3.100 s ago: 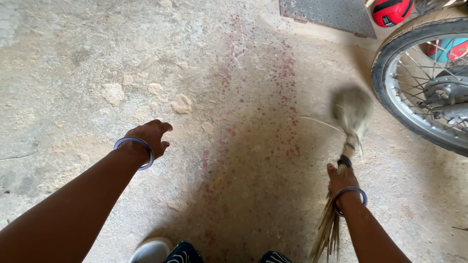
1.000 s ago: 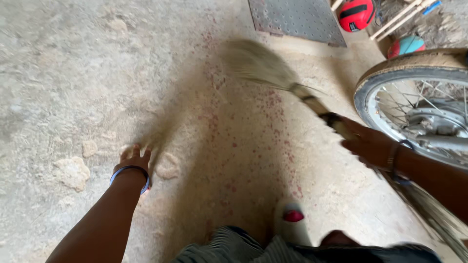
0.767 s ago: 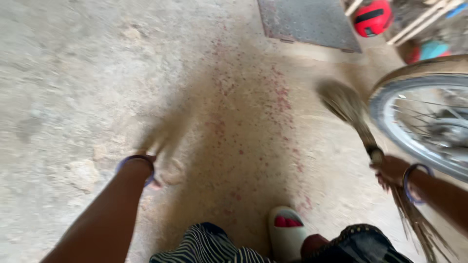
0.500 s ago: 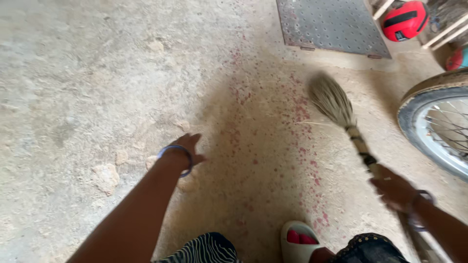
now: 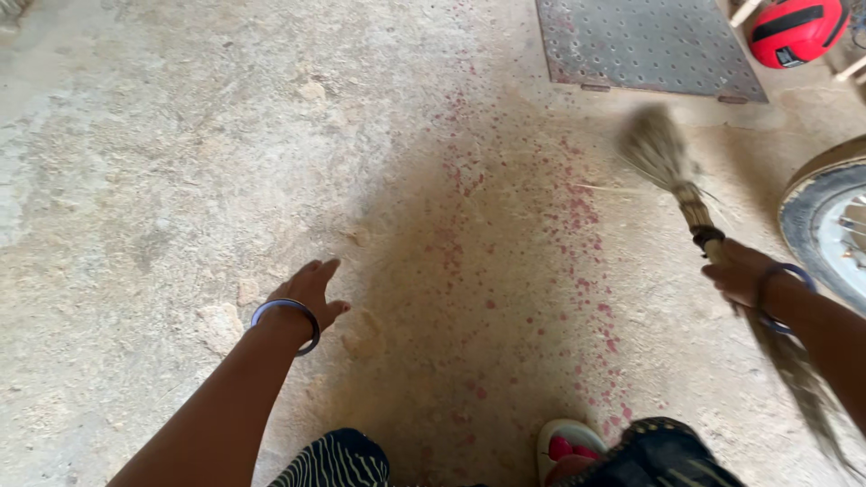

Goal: The person sweeps a concrete floor with a traditional straw broom. They move around a parked motorcycle and sweep near a set of stairs where several pairs of sandals are placed.

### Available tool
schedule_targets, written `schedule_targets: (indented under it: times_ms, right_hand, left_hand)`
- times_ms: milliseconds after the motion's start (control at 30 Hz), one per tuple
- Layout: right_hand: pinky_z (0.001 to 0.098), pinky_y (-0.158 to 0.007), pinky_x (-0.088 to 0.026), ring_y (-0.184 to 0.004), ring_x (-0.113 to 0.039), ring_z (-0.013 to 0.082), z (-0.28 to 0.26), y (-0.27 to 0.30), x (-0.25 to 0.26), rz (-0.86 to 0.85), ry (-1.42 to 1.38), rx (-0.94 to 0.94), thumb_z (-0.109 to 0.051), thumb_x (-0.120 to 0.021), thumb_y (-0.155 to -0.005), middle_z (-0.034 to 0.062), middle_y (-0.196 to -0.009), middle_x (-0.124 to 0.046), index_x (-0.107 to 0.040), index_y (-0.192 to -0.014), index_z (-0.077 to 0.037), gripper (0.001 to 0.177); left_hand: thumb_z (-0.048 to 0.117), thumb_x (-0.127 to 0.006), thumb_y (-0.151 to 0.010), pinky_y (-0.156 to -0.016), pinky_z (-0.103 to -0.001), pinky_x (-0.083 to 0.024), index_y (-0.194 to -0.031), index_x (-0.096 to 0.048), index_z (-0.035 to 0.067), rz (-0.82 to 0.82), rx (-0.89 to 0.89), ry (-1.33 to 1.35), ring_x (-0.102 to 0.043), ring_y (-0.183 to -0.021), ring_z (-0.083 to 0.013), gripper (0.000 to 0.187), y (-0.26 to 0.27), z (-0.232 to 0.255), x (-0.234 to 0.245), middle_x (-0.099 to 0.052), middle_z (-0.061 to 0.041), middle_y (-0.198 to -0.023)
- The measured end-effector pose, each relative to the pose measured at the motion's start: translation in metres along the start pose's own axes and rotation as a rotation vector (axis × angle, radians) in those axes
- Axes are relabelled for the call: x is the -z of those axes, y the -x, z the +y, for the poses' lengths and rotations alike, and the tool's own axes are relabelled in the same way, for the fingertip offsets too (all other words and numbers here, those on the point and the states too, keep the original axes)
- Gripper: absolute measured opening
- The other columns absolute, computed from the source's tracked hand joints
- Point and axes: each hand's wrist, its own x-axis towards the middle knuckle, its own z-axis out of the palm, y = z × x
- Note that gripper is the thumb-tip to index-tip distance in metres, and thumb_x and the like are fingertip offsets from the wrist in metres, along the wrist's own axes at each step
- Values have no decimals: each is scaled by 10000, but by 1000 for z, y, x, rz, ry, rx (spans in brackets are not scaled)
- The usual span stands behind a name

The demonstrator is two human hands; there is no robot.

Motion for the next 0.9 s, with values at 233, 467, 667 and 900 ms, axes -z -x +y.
schedule_targets:
  times_ms: [233, 467, 667, 900]
  right_hand:
    - [428, -525, -528, -605, -602, 252, -3, 7, -1, 72, -170, -132, -122, -658, -988, 149, -831, -644, -522, -1420, -76, 455]
    - [389, -443, -497, -528, -541, 233, -145, 73, -96, -163, 125, 23, -93, -579, -1001, 235, -958, -654, -142, -1616, -220, 765]
    - [409, -635, -607, -652, -681, 223, -231, 179, -125, -239, 361, 487, -214, -566, -956, 195, -1177, -675, -223, -1607, -329, 746]
    - [440, -570, -539, -617, -561, 240, -172, 166, -79, -79, 54, 74, -228, -553, -1007, 168, -820, -611, -311, -1644, -296, 684]
  left_hand:
    - [376, -732, -887, -1162, -437, -434, -1560, -340, 250, 110, -11, 81, -441, -1443, -274, 789, 15, -8, 25, -356, -16, -1631]
    - [398, -731, -903, -1184, -450, -396, -1572, -298, 271, 55, 90, 63, -381, -1468, -269, 806, 17, -20, 31, -310, -7, -1637]
    - [390, -766, -871, -1170, -451, -411, -1548, -337, 260, 92, 76, 90, -401, -1454, -266, 812, 9, -12, 31, -364, -2, -1604]
    - [355, -800, -864, -1090, -431, -519, -952, -735, 102, 144, 37, 71, -604, -1284, -273, 275, 3, -18, 40, -610, -40, -1372]
